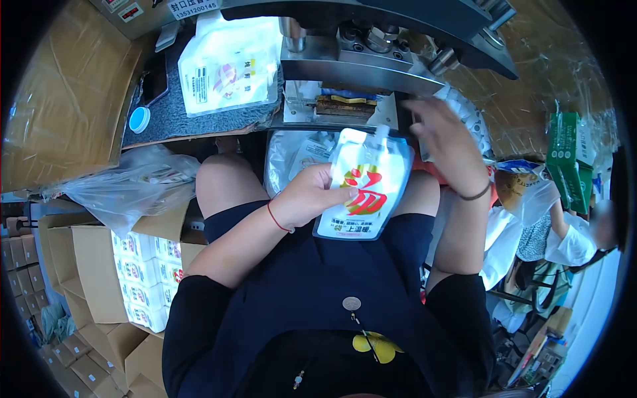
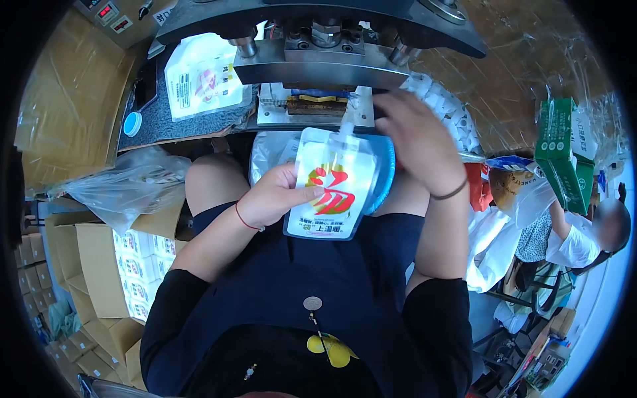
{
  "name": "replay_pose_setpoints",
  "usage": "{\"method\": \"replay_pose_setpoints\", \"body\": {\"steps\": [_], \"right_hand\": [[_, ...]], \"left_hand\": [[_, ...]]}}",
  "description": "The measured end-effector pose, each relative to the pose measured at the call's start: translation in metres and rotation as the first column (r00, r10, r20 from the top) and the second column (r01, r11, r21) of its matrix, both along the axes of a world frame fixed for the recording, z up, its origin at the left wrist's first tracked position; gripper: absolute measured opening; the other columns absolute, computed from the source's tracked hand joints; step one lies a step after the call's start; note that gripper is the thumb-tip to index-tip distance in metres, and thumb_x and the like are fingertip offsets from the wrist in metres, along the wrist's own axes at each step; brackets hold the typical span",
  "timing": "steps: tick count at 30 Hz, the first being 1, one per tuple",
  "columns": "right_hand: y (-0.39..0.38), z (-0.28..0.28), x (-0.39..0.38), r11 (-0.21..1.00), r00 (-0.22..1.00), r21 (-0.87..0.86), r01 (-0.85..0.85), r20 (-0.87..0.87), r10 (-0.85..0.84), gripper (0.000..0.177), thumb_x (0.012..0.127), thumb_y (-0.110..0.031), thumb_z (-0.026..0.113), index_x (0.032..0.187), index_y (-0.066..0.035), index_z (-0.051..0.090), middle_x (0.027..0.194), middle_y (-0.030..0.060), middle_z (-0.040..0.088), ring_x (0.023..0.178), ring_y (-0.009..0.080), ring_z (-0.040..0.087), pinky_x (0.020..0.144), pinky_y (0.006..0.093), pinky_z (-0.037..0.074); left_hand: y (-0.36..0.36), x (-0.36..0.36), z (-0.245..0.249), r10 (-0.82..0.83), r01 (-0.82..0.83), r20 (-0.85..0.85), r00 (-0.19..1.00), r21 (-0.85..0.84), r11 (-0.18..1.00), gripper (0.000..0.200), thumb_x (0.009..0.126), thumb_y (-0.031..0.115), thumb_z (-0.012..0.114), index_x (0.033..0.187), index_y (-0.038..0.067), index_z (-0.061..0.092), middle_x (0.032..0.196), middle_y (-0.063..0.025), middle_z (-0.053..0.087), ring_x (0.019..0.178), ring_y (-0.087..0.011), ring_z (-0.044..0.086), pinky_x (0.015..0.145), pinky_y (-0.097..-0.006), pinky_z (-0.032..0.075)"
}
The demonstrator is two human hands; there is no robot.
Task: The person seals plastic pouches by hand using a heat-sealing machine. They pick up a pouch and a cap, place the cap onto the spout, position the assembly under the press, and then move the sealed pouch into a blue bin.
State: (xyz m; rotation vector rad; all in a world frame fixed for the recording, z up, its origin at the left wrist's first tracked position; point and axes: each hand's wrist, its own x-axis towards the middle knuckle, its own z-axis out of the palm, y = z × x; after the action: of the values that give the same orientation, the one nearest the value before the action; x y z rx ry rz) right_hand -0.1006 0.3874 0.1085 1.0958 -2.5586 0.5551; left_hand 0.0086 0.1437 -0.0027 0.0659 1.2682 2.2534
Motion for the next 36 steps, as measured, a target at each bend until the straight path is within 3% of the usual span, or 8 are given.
{"method": "replay_pose_setpoints", "body": {"steps": [4, 14, 17, 19, 22, 25, 29, 36], "right_hand": [[0.081, -0.043, -0.028, 0.802, 0.862, 0.470, 0.369, 0.148, -0.484, 0.027, 0.085, -0.016, 0.072, 0.111, -0.012, 0.070, 0.103, 0.0180, 0.066, 0.097, 0.0389, 0.066, 0.082, 0.0477, 0.053], [0.078, -0.057, -0.030, 0.892, 0.847, 0.118, 0.436, 0.279, -0.452, 0.023, 0.083, -0.004, 0.070, 0.105, -0.003, 0.065, 0.100, 0.0186, 0.069, 0.094, 0.0394, 0.066, 0.080, 0.0438, 0.053], [0.086, -0.069, -0.027, 0.945, 0.939, 0.029, 0.327, 0.100, -0.328, 0.027, 0.086, -0.005, 0.069, 0.113, -0.003, 0.066, 0.101, 0.0173, 0.068, 0.086, 0.0352, 0.067, 0.076, 0.0409, 0.053], [0.078, -0.060, -0.020, 0.942, 0.940, -0.015, 0.334, 0.073, -0.332, 0.027, 0.088, -0.005, 0.068, 0.115, -0.002, 0.066, 0.102, 0.0181, 0.067, 0.088, 0.0350, 0.067, 0.077, 0.0406, 0.053], [0.061, -0.043, 0.002, 0.913, 0.914, -0.071, 0.402, 0.082, -0.396, 0.024, 0.096, -0.008, 0.062, 0.118, -0.001, 0.065, 0.105, 0.0201, 0.066, 0.092, 0.0367, 0.065, 0.081, 0.0404, 0.052], [0.043, -0.039, 0.016, 0.911, 0.935, -0.211, 0.354, 0.073, -0.346, 0.022, 0.097, -0.009, 0.059, 0.117, -0.001, 0.064, 0.108, 0.0212, 0.066, 0.096, 0.0396, 0.065, 0.084, 0.0433, 0.052], [-0.001, -0.045, 0.030, 0.970, 0.974, -0.200, 0.139, 0.202, -0.098, 0.018, 0.093, -0.008, 0.061, 0.111, -0.003, 0.064, 0.104, 0.0183, 0.068, 0.097, 0.0403, 0.064, 0.084, 0.0455, 0.052], [-0.067, -0.012, 0.033, 0.882, 0.931, -0.471, -0.003, 0.321, 0.175, 0.010, 0.090, -0.010, 0.067, 0.096, -0.003, 0.068, 0.094, 0.0134, 0.070, 0.089, 0.0346, 0.065, 0.080, 0.0424, 0.052]], "left_hand": [[-0.017, -0.022, 0.001, 0.132, -0.135, 0.066, 0.989, 0.038, 0.990, 0.029, 0.094, 0.003, 0.068, 0.122, -0.003, 0.065, 0.113, -0.0105, 0.073, 0.099, -0.0151, 0.071, 0.089, -0.0315, 0.057], [-0.027, -0.051, 0.009, 0.296, -0.296, -0.027, 0.955, -0.168, 0.940, 0.029, 0.091, 0.010, 0.072, 0.116, -0.003, 0.062, 0.106, -0.0118, 0.071, 0.091, -0.0187, 0.072, 0.082, -0.0335, 0.058], [-0.058, -0.068, 0.002, 0.465, -0.652, -0.490, 0.737, -0.337, 0.679, 0.031, 0.091, 0.019, 0.074, 0.105, 0.002, 0.052, 0.093, -0.0085, 0.061, 0.087, -0.0200, 0.067, 0.075, -0.0336, 0.053], [-0.104, -0.086, 0.019, 0.065, -0.979, -0.977, 0.201, -0.201, 0.010, 0.050, 0.093, 0.021, 0.070, 0.132, -0.001, 0.048, 0.126, -0.0289, 0.054, 0.123, -0.0418, 0.053, 0.104, -0.0479, 0.043], [-0.141, -0.078, 0.007, -0.518, -0.833, -0.654, 0.551, -0.463, -0.302, 0.053, 0.094, 0.016, 0.065, 0.141, 0.000, 0.048, 0.150, -0.0272, 0.042, 0.138, -0.0439, 0.044, 0.108, -0.0508, 0.039], [-0.137, -0.047, 0.010, -0.600, -0.830, -0.629, 0.495, -0.546, -0.111, 0.043, 0.093, 0.014, 0.063, 0.134, 0.001, 0.057, 0.138, -0.0238, 0.057, 0.127, -0.0438, 0.055, 0.105, -0.0492, 0.044], [-0.137, -0.035, 0.001, 0.265, -0.743, -0.724, 0.637, -0.483, 0.463, 0.020, 0.097, 0.013, 0.063, 0.112, 0.002, 0.072, 0.090, -0.0171, 0.073, 0.083, -0.0236, 0.072, 0.073, -0.0296, 0.053], [-0.058, -0.020, 0.017, 0.019, -0.436, -0.556, 0.831, -0.630, 0.642, 0.021, 0.089, 0.018, 0.077, 0.100, 0.001, 0.076, 0.078, -0.0103, 0.073, 0.069, -0.0087, 0.067, 0.064, -0.0253, 0.051]]}}
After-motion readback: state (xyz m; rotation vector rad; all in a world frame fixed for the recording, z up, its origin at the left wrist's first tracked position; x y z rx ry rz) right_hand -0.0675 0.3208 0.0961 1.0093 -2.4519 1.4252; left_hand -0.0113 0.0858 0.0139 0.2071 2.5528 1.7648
